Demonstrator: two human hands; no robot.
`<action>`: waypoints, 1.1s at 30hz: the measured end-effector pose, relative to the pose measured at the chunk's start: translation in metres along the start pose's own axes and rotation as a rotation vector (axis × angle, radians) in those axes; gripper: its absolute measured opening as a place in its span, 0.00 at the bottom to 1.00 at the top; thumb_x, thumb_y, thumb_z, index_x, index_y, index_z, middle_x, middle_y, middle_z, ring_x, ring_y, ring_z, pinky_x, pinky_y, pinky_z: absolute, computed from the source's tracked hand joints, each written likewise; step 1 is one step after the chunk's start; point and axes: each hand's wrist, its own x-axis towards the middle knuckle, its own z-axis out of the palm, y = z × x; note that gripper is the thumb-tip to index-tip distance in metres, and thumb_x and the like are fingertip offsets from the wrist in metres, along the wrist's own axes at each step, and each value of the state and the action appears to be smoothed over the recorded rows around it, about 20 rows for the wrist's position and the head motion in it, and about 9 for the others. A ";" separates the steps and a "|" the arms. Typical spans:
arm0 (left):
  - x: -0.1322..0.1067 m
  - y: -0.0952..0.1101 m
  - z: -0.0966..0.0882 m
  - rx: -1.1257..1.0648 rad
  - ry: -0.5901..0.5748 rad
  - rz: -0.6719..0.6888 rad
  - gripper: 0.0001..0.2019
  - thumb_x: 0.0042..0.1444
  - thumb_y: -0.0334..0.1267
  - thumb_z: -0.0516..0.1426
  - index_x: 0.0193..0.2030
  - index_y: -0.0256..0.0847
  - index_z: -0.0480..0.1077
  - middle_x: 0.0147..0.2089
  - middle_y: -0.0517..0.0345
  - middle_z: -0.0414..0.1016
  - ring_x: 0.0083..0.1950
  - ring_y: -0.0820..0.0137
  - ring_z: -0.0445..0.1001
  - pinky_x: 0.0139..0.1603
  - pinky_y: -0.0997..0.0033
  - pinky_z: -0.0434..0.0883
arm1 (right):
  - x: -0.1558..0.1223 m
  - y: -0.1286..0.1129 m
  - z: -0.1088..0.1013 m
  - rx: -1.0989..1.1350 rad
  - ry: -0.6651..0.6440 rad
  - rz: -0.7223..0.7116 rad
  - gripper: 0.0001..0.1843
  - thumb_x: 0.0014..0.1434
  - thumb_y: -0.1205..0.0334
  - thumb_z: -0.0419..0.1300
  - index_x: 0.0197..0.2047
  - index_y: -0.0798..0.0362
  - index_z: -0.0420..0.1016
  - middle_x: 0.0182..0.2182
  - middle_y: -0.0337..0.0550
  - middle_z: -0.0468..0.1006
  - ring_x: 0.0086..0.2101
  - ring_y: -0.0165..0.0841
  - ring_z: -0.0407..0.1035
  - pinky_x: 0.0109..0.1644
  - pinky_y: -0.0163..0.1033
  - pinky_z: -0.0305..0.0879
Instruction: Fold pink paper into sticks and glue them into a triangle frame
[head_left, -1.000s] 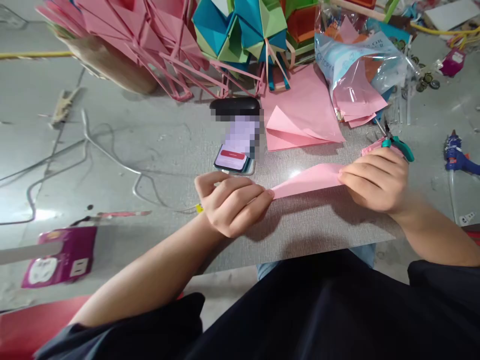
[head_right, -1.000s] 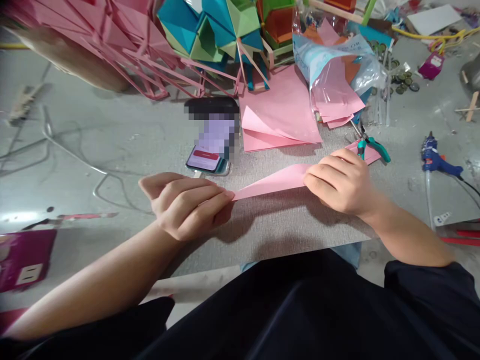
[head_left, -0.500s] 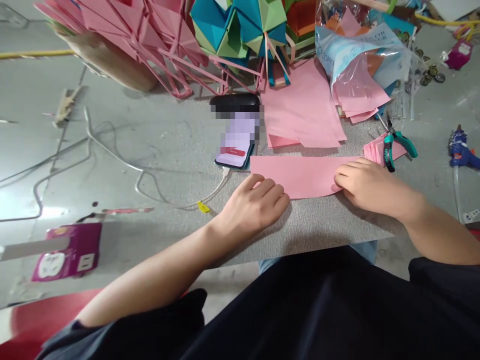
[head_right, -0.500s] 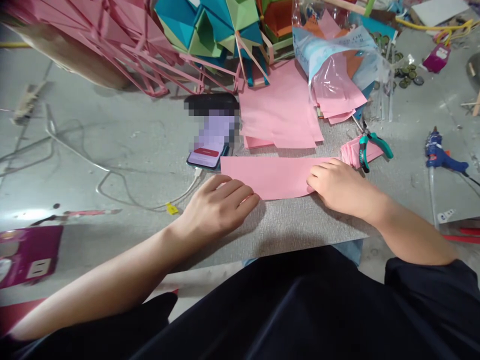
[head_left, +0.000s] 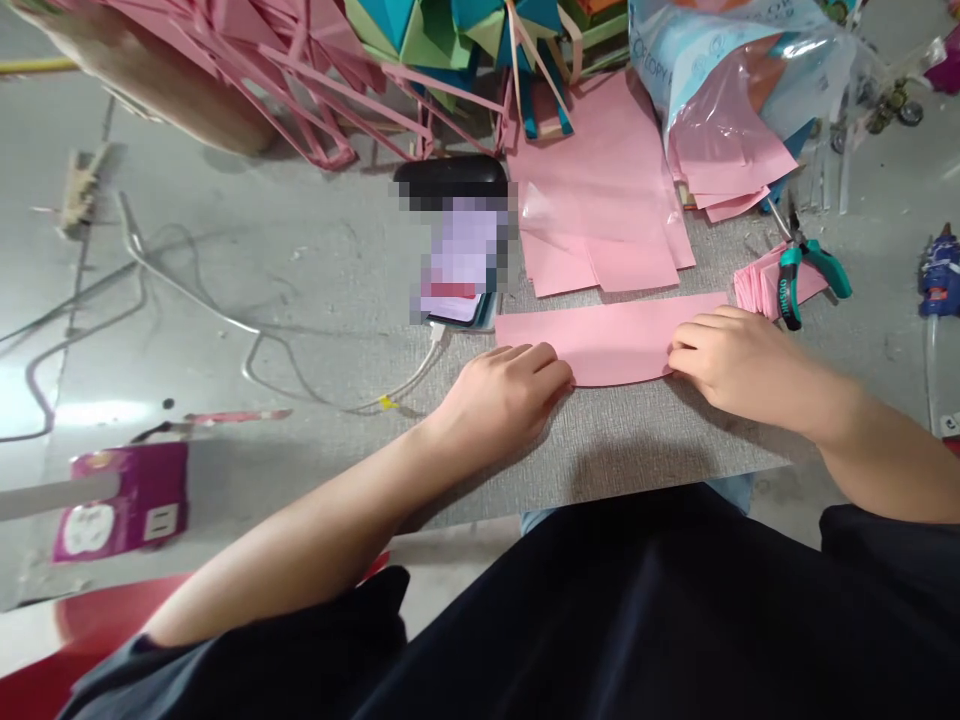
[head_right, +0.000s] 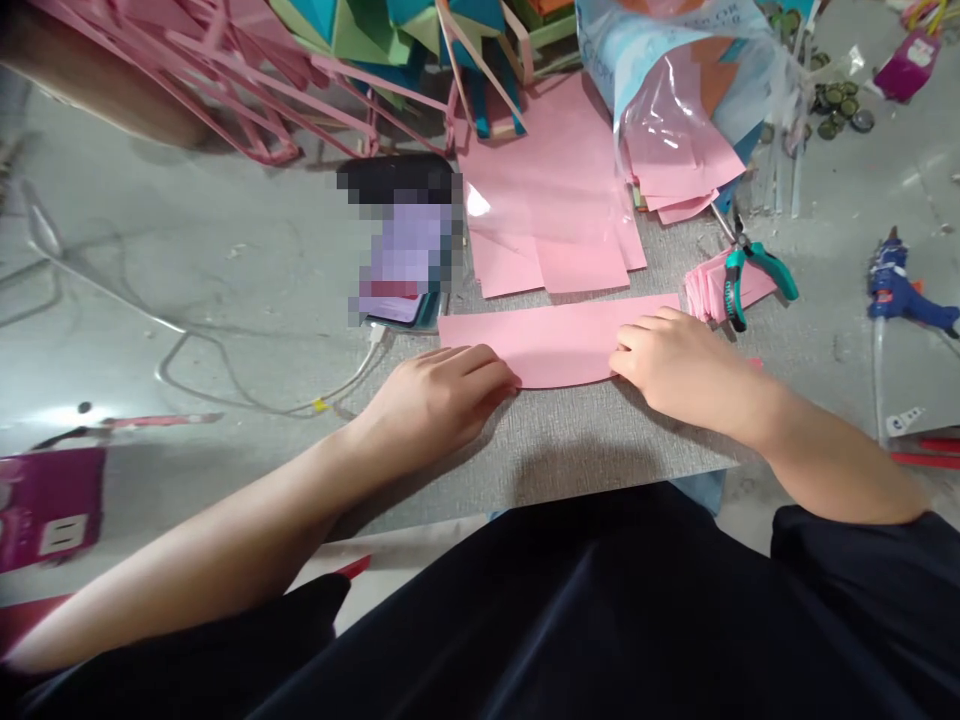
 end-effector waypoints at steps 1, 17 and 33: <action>-0.001 0.000 -0.001 -0.035 -0.024 -0.025 0.17 0.76 0.36 0.50 0.42 0.40 0.79 0.39 0.50 0.82 0.36 0.61 0.79 0.35 0.60 0.70 | 0.000 0.000 0.000 0.016 -0.012 0.006 0.16 0.68 0.75 0.57 0.35 0.52 0.84 0.34 0.45 0.82 0.35 0.36 0.68 0.43 0.44 0.56; -0.004 -0.004 -0.014 -0.220 -0.177 -0.257 0.10 0.70 0.41 0.57 0.37 0.45 0.76 0.37 0.55 0.83 0.33 0.63 0.78 0.33 0.63 0.64 | 0.006 0.002 0.006 0.113 -0.018 0.105 0.14 0.72 0.65 0.59 0.36 0.49 0.84 0.35 0.42 0.87 0.34 0.37 0.73 0.39 0.44 0.55; -0.002 -0.012 -0.013 -0.251 -0.201 -0.256 0.09 0.67 0.42 0.60 0.35 0.46 0.75 0.34 0.57 0.82 0.31 0.64 0.76 0.33 0.64 0.63 | 0.039 -0.045 0.035 0.082 0.105 -0.002 0.15 0.75 0.67 0.56 0.41 0.55 0.84 0.36 0.50 0.81 0.37 0.39 0.67 0.42 0.45 0.52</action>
